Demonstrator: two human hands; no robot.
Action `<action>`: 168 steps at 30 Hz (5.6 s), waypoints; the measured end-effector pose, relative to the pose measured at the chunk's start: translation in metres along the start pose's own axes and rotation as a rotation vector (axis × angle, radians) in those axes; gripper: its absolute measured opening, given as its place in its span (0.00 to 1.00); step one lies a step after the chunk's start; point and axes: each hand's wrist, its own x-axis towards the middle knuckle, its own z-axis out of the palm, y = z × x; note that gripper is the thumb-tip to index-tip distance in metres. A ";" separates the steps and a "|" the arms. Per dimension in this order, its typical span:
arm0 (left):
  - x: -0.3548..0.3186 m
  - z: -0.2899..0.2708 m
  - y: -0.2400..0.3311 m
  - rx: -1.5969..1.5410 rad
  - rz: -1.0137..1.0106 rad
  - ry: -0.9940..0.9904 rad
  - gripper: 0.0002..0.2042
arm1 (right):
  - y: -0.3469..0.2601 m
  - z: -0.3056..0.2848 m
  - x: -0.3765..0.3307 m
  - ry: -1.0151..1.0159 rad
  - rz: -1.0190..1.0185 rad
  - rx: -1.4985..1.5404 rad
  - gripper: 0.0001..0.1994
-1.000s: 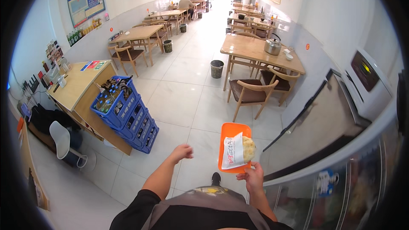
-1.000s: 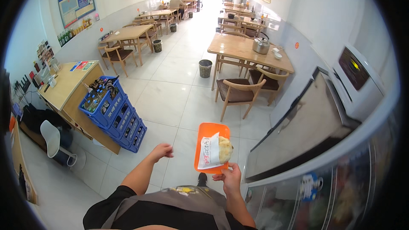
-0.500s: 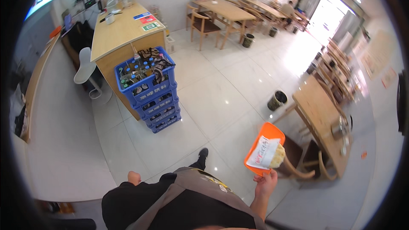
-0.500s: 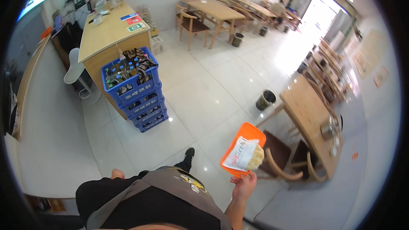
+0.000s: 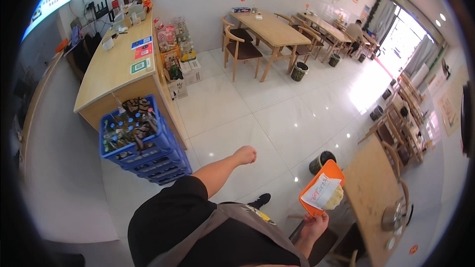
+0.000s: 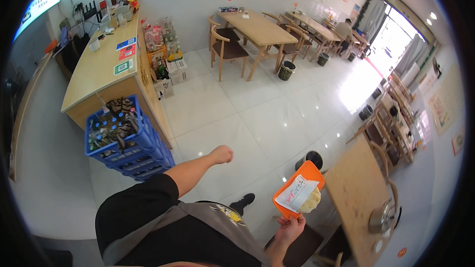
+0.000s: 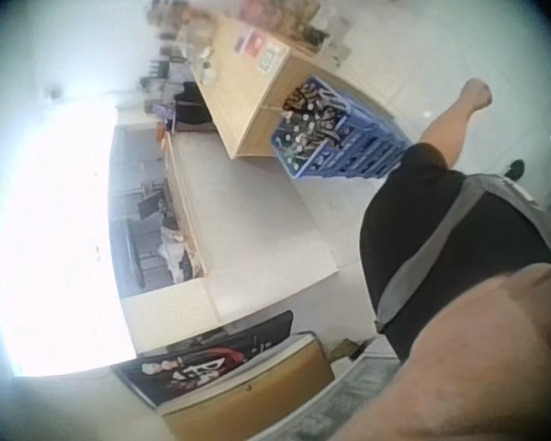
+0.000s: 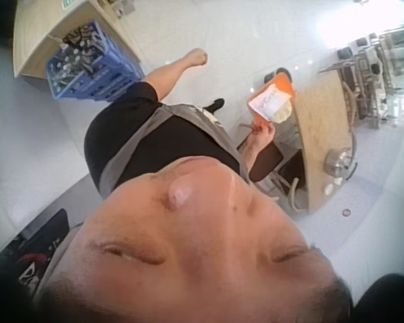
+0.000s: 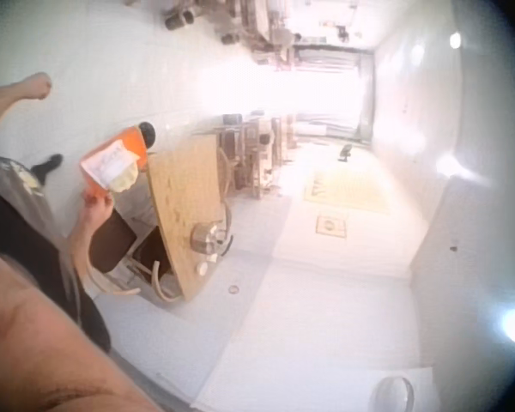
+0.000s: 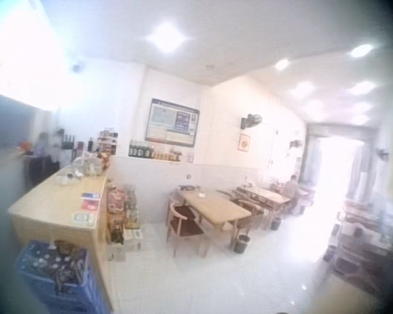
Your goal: The person assembles a wrap by placing an egg and noodles into a flatbread, then places it on a tray and serves it to a customer. Afterwards, they clear dirty dishes from a table, carry them to the kitchen, and wipe a table with a cloth.
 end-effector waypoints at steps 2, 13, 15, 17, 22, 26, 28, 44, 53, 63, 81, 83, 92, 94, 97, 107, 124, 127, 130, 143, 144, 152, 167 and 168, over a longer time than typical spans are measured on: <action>0.059 0.001 0.021 0.012 -0.012 0.067 0.07 | -0.005 0.016 0.066 -0.025 -0.024 -0.002 0.11; 0.079 0.045 -0.154 0.342 -0.529 -0.213 0.06 | -0.081 0.141 0.414 -0.142 0.012 -0.062 0.13; 0.075 0.057 -0.175 0.619 -0.463 -0.252 0.07 | -0.082 0.164 0.470 -0.120 0.009 -0.060 0.12; 0.104 0.066 -0.192 0.391 -0.875 -0.052 0.06 | -0.082 0.185 0.525 -0.092 -0.010 -0.044 0.11; 0.320 0.033 -0.188 0.394 -0.797 -0.200 0.05 | -0.090 0.254 0.648 -0.021 0.025 -0.086 0.10; 0.619 -0.024 -0.089 0.393 -0.763 0.043 0.08 | -0.112 0.307 0.736 0.008 0.008 -0.010 0.10; 0.767 -0.051 -0.018 0.407 -0.615 -0.045 0.13 | -0.122 0.327 0.785 0.027 0.011 0.029 0.12; 1.177 0.028 -0.008 0.544 -0.769 -0.646 0.07 | -0.237 0.441 1.257 0.102 0.013 0.028 0.12; 1.445 0.065 0.020 0.224 -0.890 -0.570 0.05 | -0.288 0.512 1.522 0.155 -0.038 0.090 0.12; 2.031 0.091 0.283 -0.022 -0.041 -0.306 0.09 | -0.352 0.575 1.785 0.298 -0.046 0.119 0.12; 2.240 0.178 0.213 0.140 -1.059 -0.455 0.07 | -0.498 0.646 2.402 0.127 0.006 0.017 0.13; 2.314 0.196 0.227 0.085 -1.089 -0.432 0.08 | -0.502 0.663 2.469 0.132 -0.002 0.018 0.13; 2.827 0.247 0.457 0.356 -0.245 -0.436 0.08 | -0.544 0.745 2.719 0.171 0.035 0.066 0.13; 2.938 0.260 0.556 -0.032 -0.109 -0.265 0.10 | -0.553 0.761 2.780 0.158 0.039 0.049 0.13; 3.044 0.270 0.689 -0.419 0.042 -0.298 0.10 | -0.561 0.780 2.875 0.140 0.038 0.027 0.13; 3.231 0.298 0.860 -0.423 -0.164 -0.690 0.18 | -0.616 0.884 3.204 -0.078 0.150 -0.017 0.14; 3.723 0.299 0.894 -0.589 -0.259 -0.535 0.11 | -0.647 1.093 3.649 -0.164 0.229 0.005 0.14; 3.797 0.302 0.896 -0.692 -0.346 -0.518 0.10 | -0.657 1.106 3.716 -0.165 0.273 -0.003 0.17; 3.869 0.309 0.888 -0.728 -0.390 -0.450 0.09 | -0.661 1.097 3.788 -0.110 0.277 -0.046 0.12; 4.161 0.291 0.777 -0.801 -0.602 -0.086 0.11 | -0.706 1.126 4.054 0.058 0.235 -0.352 0.16; 4.182 0.286 0.764 -0.828 -0.612 -0.055 0.11 | -0.703 1.135 4.065 0.046 0.230 -0.349 0.16; 4.308 0.240 0.682 -0.828 -0.796 -0.006 0.11 | -0.655 1.167 4.092 0.235 0.425 -0.593 0.13; 4.386 0.205 0.621 -0.835 -0.970 0.038 0.12 | -0.617 1.106 4.035 0.514 0.579 -0.659 0.10; 4.386 0.206 0.620 -0.849 -0.963 0.074 0.13 | -0.612 1.098 4.021 0.572 0.565 -0.603 0.11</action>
